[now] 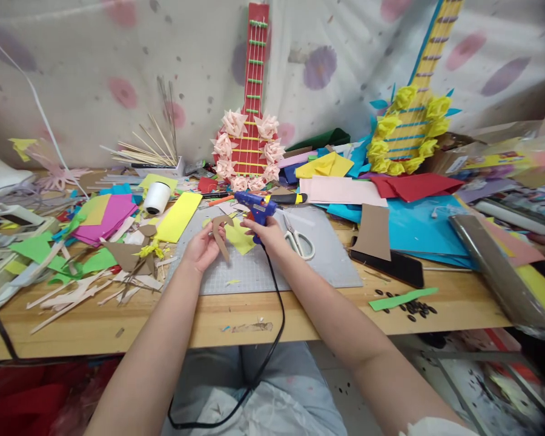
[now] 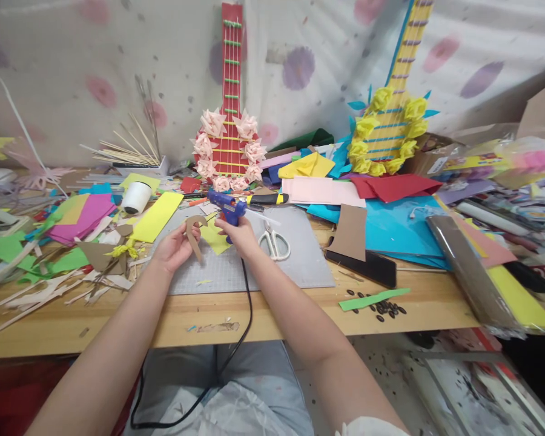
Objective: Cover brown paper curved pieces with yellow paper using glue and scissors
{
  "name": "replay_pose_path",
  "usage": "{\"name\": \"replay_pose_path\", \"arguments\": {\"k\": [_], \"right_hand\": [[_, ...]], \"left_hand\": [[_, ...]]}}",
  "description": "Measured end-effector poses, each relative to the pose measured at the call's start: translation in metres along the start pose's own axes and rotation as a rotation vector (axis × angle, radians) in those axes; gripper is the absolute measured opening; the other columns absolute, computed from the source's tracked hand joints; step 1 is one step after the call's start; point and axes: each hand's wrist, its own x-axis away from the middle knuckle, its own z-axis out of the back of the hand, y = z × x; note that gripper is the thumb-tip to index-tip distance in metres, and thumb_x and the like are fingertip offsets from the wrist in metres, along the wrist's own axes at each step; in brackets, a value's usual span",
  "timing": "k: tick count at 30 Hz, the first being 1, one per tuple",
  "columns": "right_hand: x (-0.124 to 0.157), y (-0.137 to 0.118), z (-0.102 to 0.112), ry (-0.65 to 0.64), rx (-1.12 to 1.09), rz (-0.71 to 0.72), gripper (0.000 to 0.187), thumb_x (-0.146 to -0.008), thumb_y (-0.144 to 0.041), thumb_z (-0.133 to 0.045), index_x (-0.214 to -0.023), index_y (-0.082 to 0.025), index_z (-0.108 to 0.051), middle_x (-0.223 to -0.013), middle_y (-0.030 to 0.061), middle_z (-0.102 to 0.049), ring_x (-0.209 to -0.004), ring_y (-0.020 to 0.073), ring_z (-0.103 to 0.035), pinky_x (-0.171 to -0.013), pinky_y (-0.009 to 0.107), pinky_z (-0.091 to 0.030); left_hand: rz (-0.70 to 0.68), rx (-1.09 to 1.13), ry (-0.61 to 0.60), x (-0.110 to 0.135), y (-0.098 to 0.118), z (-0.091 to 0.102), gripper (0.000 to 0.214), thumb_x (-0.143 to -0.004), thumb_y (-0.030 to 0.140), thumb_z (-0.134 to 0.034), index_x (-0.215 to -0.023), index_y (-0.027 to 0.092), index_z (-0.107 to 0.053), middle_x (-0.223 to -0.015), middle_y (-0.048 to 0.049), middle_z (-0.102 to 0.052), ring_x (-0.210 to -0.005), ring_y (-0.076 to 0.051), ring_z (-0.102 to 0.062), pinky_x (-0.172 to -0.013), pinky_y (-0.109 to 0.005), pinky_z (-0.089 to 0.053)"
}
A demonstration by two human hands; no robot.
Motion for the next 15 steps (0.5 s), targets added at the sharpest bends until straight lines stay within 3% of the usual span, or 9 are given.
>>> {"name": "replay_pose_path", "arguments": {"k": [4, 10, 15], "right_hand": [[0.002, 0.006, -0.004, 0.034, 0.039, -0.021, 0.036, -0.047, -0.027, -0.075, -0.076, -0.017, -0.056, -0.066, -0.0032, -0.06, -0.057, 0.0089, -0.056, -0.059, 0.024, -0.047], [0.0, 0.001, 0.008, 0.104, 0.04, -0.009, 0.04, -0.047, -0.025, -0.075, -0.079, -0.018, -0.052, -0.064, -0.005, -0.058, -0.053, 0.0076, -0.054, -0.055, 0.022, -0.044], [-0.002, 0.004, 0.009, 0.12, 0.087, -0.015, 0.039, -0.049, -0.028, -0.073, -0.08, -0.018, -0.052, -0.065, -0.0046, -0.058, -0.053, 0.0076, -0.053, -0.052, 0.021, -0.043]], "left_hand": [[0.025, -0.115, -0.053, 0.003, -0.012, -0.004, 0.02, -0.085, 0.014, -0.042, -0.091, 0.009, -0.06, -0.078, -0.0062, -0.061, -0.066, -0.007, -0.057, -0.069, -0.018, -0.049], [0.13, -0.353, -0.171, 0.01, -0.02, -0.005, 0.023, -0.084, 0.017, -0.046, -0.097, 0.013, -0.064, -0.09, -0.0072, -0.066, -0.082, -0.013, -0.061, -0.081, -0.026, -0.048], [0.072, -0.415, -0.241, 0.008, -0.022, -0.002, 0.019, -0.081, 0.02, -0.053, -0.093, 0.014, -0.066, -0.089, -0.007, -0.068, -0.081, -0.014, -0.062, -0.08, -0.027, -0.047]]}}
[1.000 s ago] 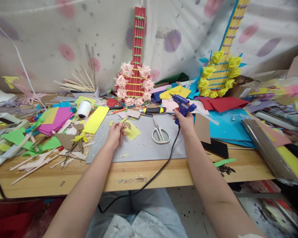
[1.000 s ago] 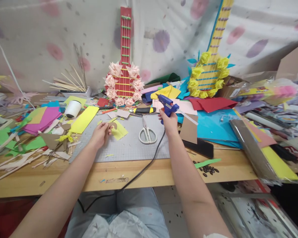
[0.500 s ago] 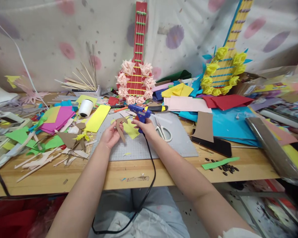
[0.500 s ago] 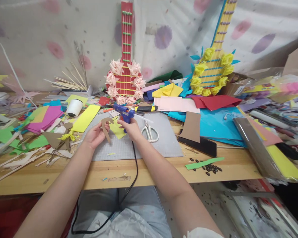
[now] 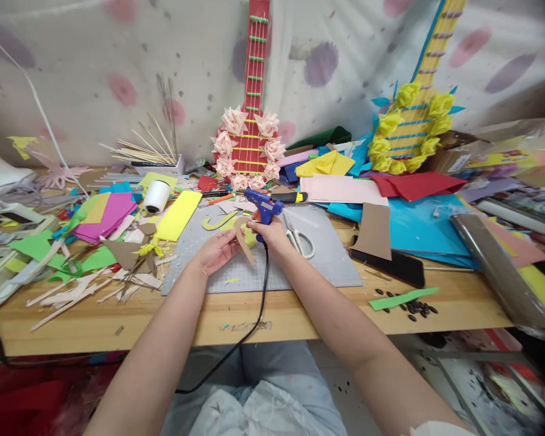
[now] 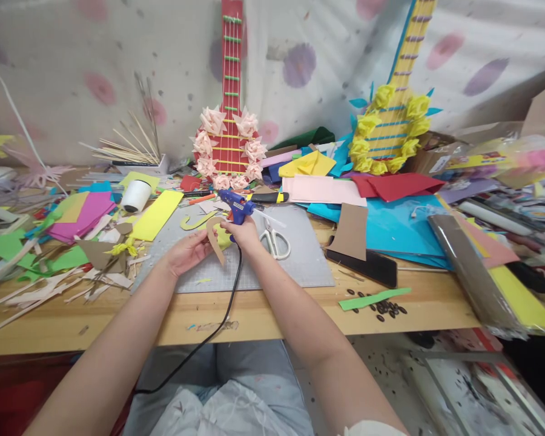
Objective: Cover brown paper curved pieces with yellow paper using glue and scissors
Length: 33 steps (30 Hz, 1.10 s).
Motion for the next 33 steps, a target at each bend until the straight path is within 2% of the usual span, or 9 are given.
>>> {"name": "replay_pose_path", "arguments": {"k": [5, 10, 13, 33], "right_hand": [[-0.002, -0.007, 0.01, -0.03, 0.028, 0.036, 0.037, -0.057, -0.042, -0.07, -0.08, -0.019, -0.052, -0.07, -0.0017, -0.059, -0.055, 0.0089, -0.055, -0.043, 0.02, -0.039], [-0.001, -0.016, 0.043, -0.219, 0.322, 0.005, 0.038, -0.067, -0.056, -0.059, -0.064, -0.018, -0.054, -0.045, -0.0034, -0.049, -0.037, 0.0064, -0.04, -0.037, 0.022, -0.031], [-0.003, -0.014, 0.055, -0.246, 0.416, 0.013, 0.04, -0.068, -0.058, -0.058, -0.059, -0.019, -0.053, -0.043, -0.0027, -0.048, -0.036, 0.0066, -0.039, -0.037, 0.022, -0.03], [-0.004, -0.008, 0.053, -0.231, 0.412, -0.001, 0.04, -0.065, -0.056, -0.062, -0.058, -0.019, -0.051, -0.049, -0.0014, -0.051, -0.036, 0.0066, -0.04, -0.035, 0.023, -0.034]], "left_hand": [[-0.077, -0.01, 0.047, -0.003, 0.002, 0.009, 0.018, -0.08, 0.025, -0.056, -0.092, 0.015, -0.065, -0.089, -0.0063, -0.068, -0.078, -0.014, -0.062, -0.077, -0.028, -0.048], [-0.13, -0.022, 0.112, -0.002, 0.007, 0.014, 0.018, -0.078, 0.026, -0.059, -0.091, 0.016, -0.064, -0.085, -0.0048, -0.067, -0.073, -0.011, -0.061, -0.073, -0.026, -0.049], [-0.139, -0.019, 0.135, -0.001, 0.008, 0.014, 0.019, -0.077, 0.026, -0.06, -0.091, 0.015, -0.064, -0.084, -0.0048, -0.067, -0.072, -0.011, -0.061, -0.072, -0.025, -0.049], [-0.131, 0.027, 0.156, -0.001, 0.009, 0.013, 0.015, -0.078, 0.02, -0.057, -0.09, 0.015, -0.065, -0.084, -0.0034, -0.067, -0.074, -0.01, -0.06, -0.074, -0.024, -0.048]]}}
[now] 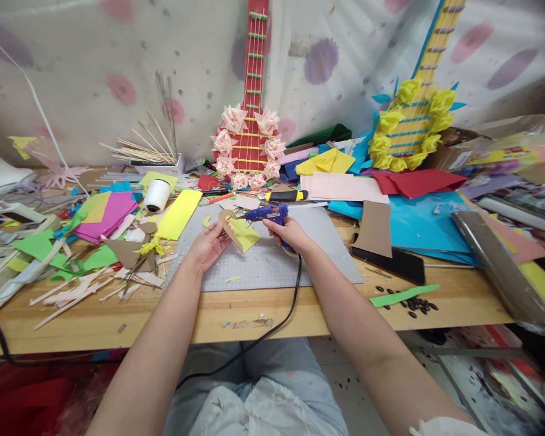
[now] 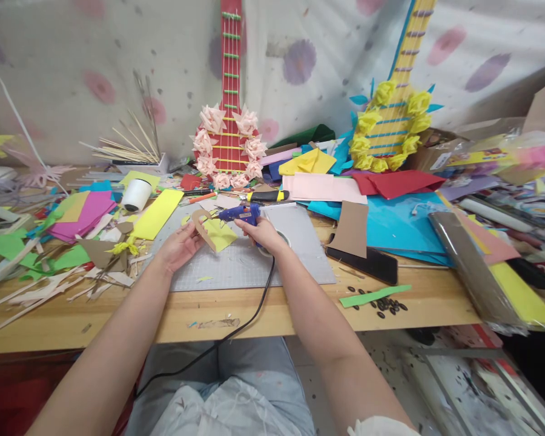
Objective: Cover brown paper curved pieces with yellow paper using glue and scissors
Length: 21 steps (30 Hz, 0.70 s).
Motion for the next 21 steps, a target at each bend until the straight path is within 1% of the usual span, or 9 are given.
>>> {"name": "replay_pose_path", "arguments": {"k": [5, 11, 21], "right_hand": [[-0.0014, 0.0028, 0.0001, -0.008, -0.017, -0.003, 0.04, -0.064, -0.057, -0.063, -0.059, -0.019, -0.052, -0.049, -0.0014, -0.051, -0.037, 0.0066, -0.04, -0.034, 0.023, -0.034], [-0.002, 0.0019, 0.0004, 0.008, 0.014, -0.012, 0.04, -0.066, -0.057, -0.06, -0.058, -0.019, -0.05, -0.047, -0.002, -0.048, -0.036, 0.007, -0.04, -0.035, 0.023, -0.034], [-0.0039, 0.0039, 0.0005, 0.023, 0.04, -0.011, 0.041, -0.068, -0.056, -0.058, -0.059, -0.018, -0.049, -0.046, -0.0029, -0.046, -0.037, 0.0064, -0.04, -0.036, 0.022, -0.036]], "left_hand": [[0.005, -0.005, 0.002, 0.0005, 0.0003, -0.0004, 0.013, -0.078, 0.02, -0.058, -0.088, 0.015, -0.065, -0.083, -0.0034, -0.067, -0.074, -0.01, -0.06, -0.074, -0.024, -0.049], [0.003, -0.045, -0.035, 0.0003, -0.001, 0.0014, 0.016, -0.076, 0.023, -0.061, -0.089, 0.015, -0.065, -0.087, -0.0051, -0.067, -0.075, -0.011, -0.061, -0.076, -0.026, -0.048], [0.029, -0.04, -0.063, -0.0004, -0.0029, 0.0037, 0.015, -0.078, 0.02, -0.058, -0.09, 0.013, -0.065, -0.086, -0.0058, -0.068, -0.075, -0.012, -0.062, -0.072, -0.025, -0.048]]}}
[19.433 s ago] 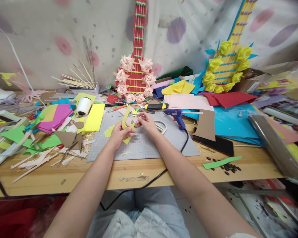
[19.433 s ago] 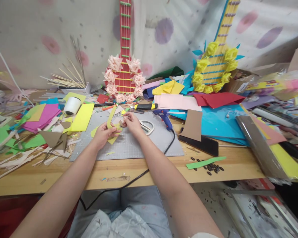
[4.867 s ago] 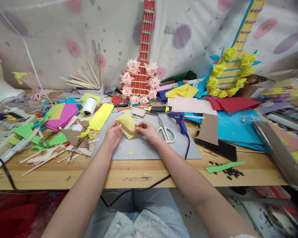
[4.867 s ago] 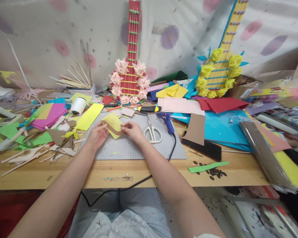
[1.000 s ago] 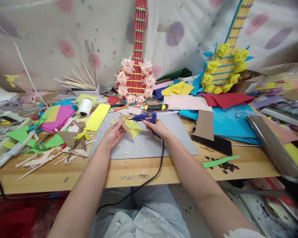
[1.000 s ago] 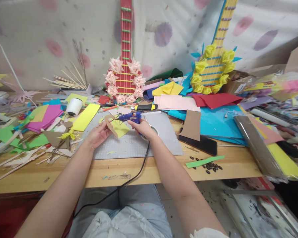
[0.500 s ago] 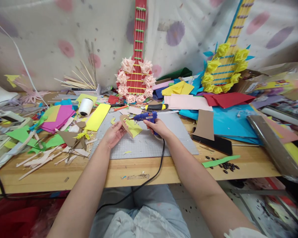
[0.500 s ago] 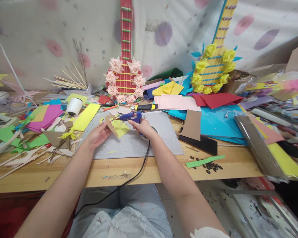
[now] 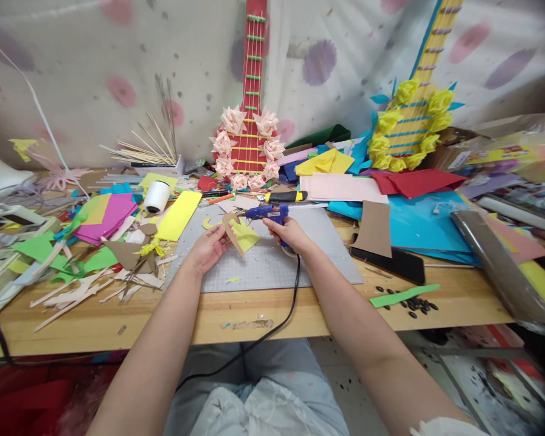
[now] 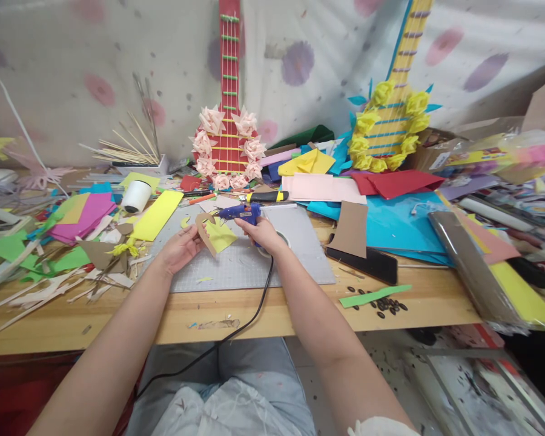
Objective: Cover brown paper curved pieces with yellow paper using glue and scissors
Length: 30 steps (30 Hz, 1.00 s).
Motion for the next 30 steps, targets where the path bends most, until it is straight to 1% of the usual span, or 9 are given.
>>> {"name": "replay_pose_path", "arguments": {"k": [5, 9, 14, 18, 22, 25, 30], "right_hand": [[0.0029, -0.0057, 0.0007, 0.003, 0.017, -0.024, 0.039, -0.07, -0.053, -0.057, -0.058, -0.017, -0.048, -0.047, -0.0028, -0.045, -0.036, 0.0063, -0.039, -0.037, 0.023, -0.036], [0.0056, -0.0096, 0.0019, -0.031, 0.013, -0.03, 0.037, -0.071, -0.051, -0.058, -0.059, -0.017, -0.048, -0.048, -0.0029, -0.046, -0.037, 0.0059, -0.039, -0.037, 0.023, -0.035], [0.0054, -0.0071, 0.0031, -0.046, 0.051, -0.029, 0.039, -0.069, -0.054, -0.059, -0.061, -0.017, -0.048, -0.049, -0.0023, -0.048, -0.038, 0.0054, -0.039, -0.037, 0.022, -0.034], [0.0046, -0.0046, 0.0052, -0.059, 0.086, -0.031, 0.041, -0.068, -0.056, -0.058, -0.059, -0.017, -0.048, -0.045, -0.0033, -0.045, -0.037, 0.0064, -0.04, -0.038, 0.022, -0.034], [0.006, -0.007, 0.0069, -0.074, 0.057, -0.012, 0.04, -0.069, -0.054, -0.058, -0.058, -0.017, -0.047, -0.044, -0.0037, -0.043, -0.037, 0.0063, -0.039, -0.039, 0.022, -0.034], [0.0066, -0.009, 0.0051, -0.059, 0.023, -0.011, 0.039, -0.071, -0.053, -0.057, -0.059, -0.018, -0.047, -0.046, -0.0032, -0.045, -0.037, 0.0061, -0.039, -0.038, 0.023, -0.034], [0.0036, -0.0055, -0.0019, 0.0, 0.02, -0.007, 0.039, -0.069, -0.055, -0.058, -0.061, -0.018, -0.048, -0.051, -0.0013, -0.048, -0.038, 0.0062, -0.04, -0.037, 0.022, -0.035]], "left_hand": [[0.005, 0.013, 0.013, 0.0007, 0.001, -0.0008, 0.014, -0.079, 0.018, -0.057, -0.089, 0.013, -0.065, -0.084, -0.0051, -0.068, -0.073, -0.012, -0.062, -0.07, -0.024, -0.049], [-0.009, 0.023, 0.016, 0.0003, 0.0018, -0.0011, 0.016, -0.078, 0.019, -0.058, -0.091, 0.012, -0.064, -0.085, -0.005, -0.068, -0.073, -0.011, -0.062, -0.07, -0.024, -0.05], [-0.027, 0.042, 0.005, -0.0003, 0.0019, 0.0001, 0.017, -0.077, 0.021, -0.06, -0.09, 0.012, -0.064, -0.081, -0.0049, -0.068, -0.07, -0.011, -0.061, -0.07, -0.025, -0.05], [-0.033, 0.055, 0.017, -0.0001, 0.0025, 0.0005, 0.016, -0.078, 0.02, -0.059, -0.091, 0.012, -0.064, -0.082, -0.0044, -0.068, -0.071, -0.011, -0.061, -0.069, -0.024, -0.05], [-0.029, 0.057, 0.033, 0.0, 0.0032, -0.0002, 0.016, -0.078, 0.021, -0.059, -0.09, 0.012, -0.064, -0.081, -0.0042, -0.068, -0.069, -0.01, -0.061, -0.067, -0.022, -0.05], [-0.026, 0.038, 0.038, 0.0, 0.0028, -0.0007, 0.016, -0.079, 0.021, -0.058, -0.091, 0.012, -0.065, -0.081, -0.0047, -0.068, -0.069, -0.01, -0.061, -0.067, -0.022, -0.05], [-0.026, 0.003, 0.014, -0.0001, 0.001, -0.0009, 0.016, -0.079, 0.021, -0.057, -0.091, 0.013, -0.065, -0.087, -0.0059, -0.068, -0.075, -0.012, -0.062, -0.071, -0.025, -0.05]]}}
